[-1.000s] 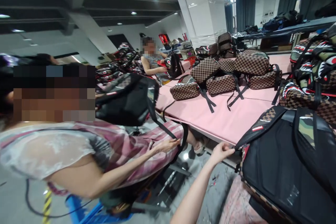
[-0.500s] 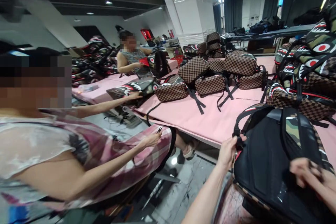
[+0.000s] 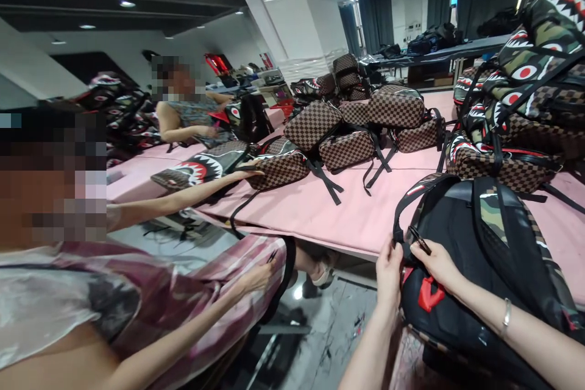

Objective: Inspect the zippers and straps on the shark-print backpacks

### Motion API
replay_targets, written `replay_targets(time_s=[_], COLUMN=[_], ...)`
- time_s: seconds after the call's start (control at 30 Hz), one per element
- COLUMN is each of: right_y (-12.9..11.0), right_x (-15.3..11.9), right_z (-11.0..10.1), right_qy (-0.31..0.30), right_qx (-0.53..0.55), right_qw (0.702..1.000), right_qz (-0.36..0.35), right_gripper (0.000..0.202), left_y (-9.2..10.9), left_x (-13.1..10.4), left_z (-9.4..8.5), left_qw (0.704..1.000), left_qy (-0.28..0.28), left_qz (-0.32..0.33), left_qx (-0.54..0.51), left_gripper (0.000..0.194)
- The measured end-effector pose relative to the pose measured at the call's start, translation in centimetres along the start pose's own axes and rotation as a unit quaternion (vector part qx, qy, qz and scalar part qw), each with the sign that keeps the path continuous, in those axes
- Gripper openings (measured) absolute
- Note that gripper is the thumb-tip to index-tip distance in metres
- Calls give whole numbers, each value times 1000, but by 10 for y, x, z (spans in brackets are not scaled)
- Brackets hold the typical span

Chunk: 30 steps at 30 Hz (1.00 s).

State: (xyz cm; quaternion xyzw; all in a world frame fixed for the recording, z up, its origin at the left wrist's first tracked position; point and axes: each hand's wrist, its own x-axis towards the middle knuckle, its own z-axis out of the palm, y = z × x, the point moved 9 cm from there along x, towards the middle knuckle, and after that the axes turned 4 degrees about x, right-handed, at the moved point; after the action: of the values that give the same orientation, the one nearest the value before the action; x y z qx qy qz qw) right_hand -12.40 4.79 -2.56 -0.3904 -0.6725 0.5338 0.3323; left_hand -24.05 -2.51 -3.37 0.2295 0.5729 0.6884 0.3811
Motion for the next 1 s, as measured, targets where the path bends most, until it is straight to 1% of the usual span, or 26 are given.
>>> replay_targets(time_s=[0.03,0.07,0.1,0.13,0.17,0.2,0.23,0.27,0.33,0.4,0.43,0.47,0.5,0.53,0.57,0.6,0.63,0.73,0.8,0.9,1.0], right_y=[1,1,1,0,-1,-1,-2,-3,-5,-8,-8,-9,-9,-10,-10,-9,-9,-9,-10,-10,-9], right_x=[0,0,0,-1,-2,-4,-6,-7,-10,-13,-13,-14,-14,-13,-13,-13,-13,-14,-18,-23,-25], right_z=[0,-1,0,0,1,2,4,5,8,8,8,7,6,5,4,4,3,3,3,2,2], right_qy=[6,11,16,19,20,20,16,9,-10,-28,-33,-35,-34,-31,-28,-25,-22,-22,-25,-23,-18], right_qx=[-10,-19,-29,-38,-45,-51,-55,-57,-56,-54,-54,-55,-56,-57,-58,-59,-60,-59,-57,-54,-50], right_qw=[1000,1000,999,999,999,998,998,998,997,996,996,996,995,995,996,996,996,996,996,997,997], right_qz=[1,1,1,-2,-6,-11,-18,-26,-44,-59,-65,-68,-69,-69,-68,-67,-65,-62,-61,-56,-51], right_gripper=[32,31,30,30,29,29,30,30,27,23,21,20,19,19,19,19,19,17,17,16,15], left_y=[12,26,37,45,49,50,50,51,52,54,55,55,54,50,44,37,29,10,1,-3,-3], left_x=[-3,-9,-14,-19,-22,-23,-23,-21,-15,-11,-9,-6,-3,0,3,4,4,0,-4,-7,-7], left_z=[-12,-19,-18,-13,-6,0,4,6,10,15,17,16,14,10,6,2,1,0,0,-2,-3], left_qw=[992,971,942,912,884,861,844,833,826,830,842,868,901,932,957,973,981,988,989,990,991], left_qy=[53,83,87,66,33,1,-24,-41,-73,-108,-122,-129,-128,-120,-109,-99,-94,-101,-107,-105,-90], left_qz=[74,149,213,260,288,298,293,279,242,219,211,196,173,144,112,81,55,3,-24,-38,-31], left_qx=[83,166,242,309,366,412,449,475,504,501,481,438,378,309,245,194,160,118,95,82,91], left_gripper=[34,33,30,27,24,22,22,22,20,18,17,16,14,12,11,14,19,31,35,38,30])
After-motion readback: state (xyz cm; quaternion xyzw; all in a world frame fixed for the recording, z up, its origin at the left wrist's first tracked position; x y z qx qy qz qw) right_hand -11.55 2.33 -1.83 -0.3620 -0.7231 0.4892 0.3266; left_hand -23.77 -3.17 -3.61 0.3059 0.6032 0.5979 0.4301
